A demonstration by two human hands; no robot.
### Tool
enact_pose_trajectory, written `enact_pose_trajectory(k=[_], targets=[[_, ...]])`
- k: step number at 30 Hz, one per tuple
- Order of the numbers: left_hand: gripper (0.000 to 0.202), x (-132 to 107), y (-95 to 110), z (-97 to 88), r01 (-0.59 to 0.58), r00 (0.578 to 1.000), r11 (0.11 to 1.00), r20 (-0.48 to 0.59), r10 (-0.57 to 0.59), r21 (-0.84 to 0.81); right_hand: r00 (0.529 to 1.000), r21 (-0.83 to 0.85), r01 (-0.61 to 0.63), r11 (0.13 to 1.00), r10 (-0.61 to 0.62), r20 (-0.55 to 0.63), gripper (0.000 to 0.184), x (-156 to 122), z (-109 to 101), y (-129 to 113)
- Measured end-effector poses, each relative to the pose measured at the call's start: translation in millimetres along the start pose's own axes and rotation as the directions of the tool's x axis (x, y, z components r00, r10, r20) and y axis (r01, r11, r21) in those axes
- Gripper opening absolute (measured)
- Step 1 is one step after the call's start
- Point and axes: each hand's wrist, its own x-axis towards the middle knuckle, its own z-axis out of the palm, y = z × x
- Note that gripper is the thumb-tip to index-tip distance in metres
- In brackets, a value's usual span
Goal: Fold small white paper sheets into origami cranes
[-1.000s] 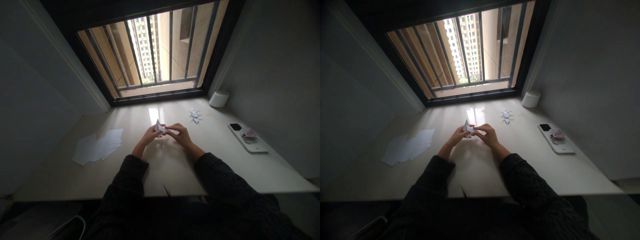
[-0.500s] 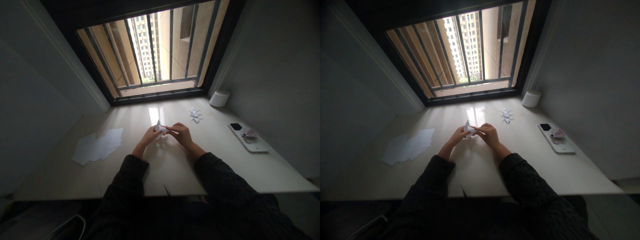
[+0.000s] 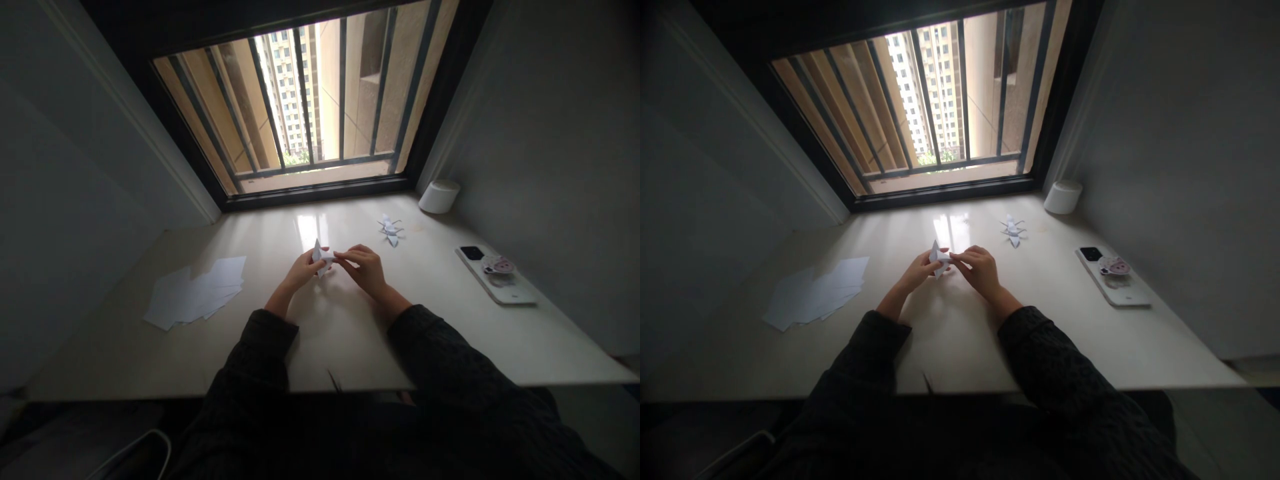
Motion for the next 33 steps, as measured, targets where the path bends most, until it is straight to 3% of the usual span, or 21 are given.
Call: enact_pose_trajectory(k=[4,6,10,13,16,20,24,29,33], targets=[[0.078,0,0,0.2,-0.124,0.986,0.989,-0.104,0.132,0.074,0.995,-0.051,-0.045,0.998,0.041,-0.086,0.017,1,-1,0],[0.080,-2,3,0.5,-0.181,0.968,0.971,-0.144,0.204,0.157,0.993,-0.077,-0.051,0.996,0.042,-0.113,0.017,1,-1,1],[0.054,-8,10,2.5,-0.256,0.921,0.887,-0.182,0.345,0.385,0.993,-0.132,-0.021,0.991,0.005,-0.116,0.017,0,-1,2],[0.039,-9,10,4.3,-0.260,0.910,0.847,-0.176,0.375,0.463,0.996,-0.155,0.010,0.988,-0.024,-0.087,0.017,0,-1,1],[0.039,-7,6,5.5,-0.225,0.922,0.887,-0.207,0.328,0.403,0.997,-0.170,0.049,0.984,-0.059,-0.056,0.018,0,-1,1],[0.041,-1,1,7.3,-0.198,0.945,0.962,-0.223,0.239,0.190,0.994,-0.196,0.101,0.975,-0.106,-0.013,0.020,0,-2,-1],[0.040,1,0,9.3,-0.188,0.954,0.982,-0.234,0.188,0.020,0.991,-0.222,0.136,0.966,-0.135,0.019,0.019,0,-2,-3],[0.040,1,-1,11.2,-0.126,0.960,0.990,-0.260,0.104,-0.067,0.992,-0.215,0.129,0.968,-0.126,0.028,0.018,-1,-1,-6],[0.042,2,-2,10.7,-0.102,0.966,0.989,-0.246,0.073,-0.109,0.998,-0.087,0.055,0.995,-0.055,0.001,0.021,0,0,-9]])
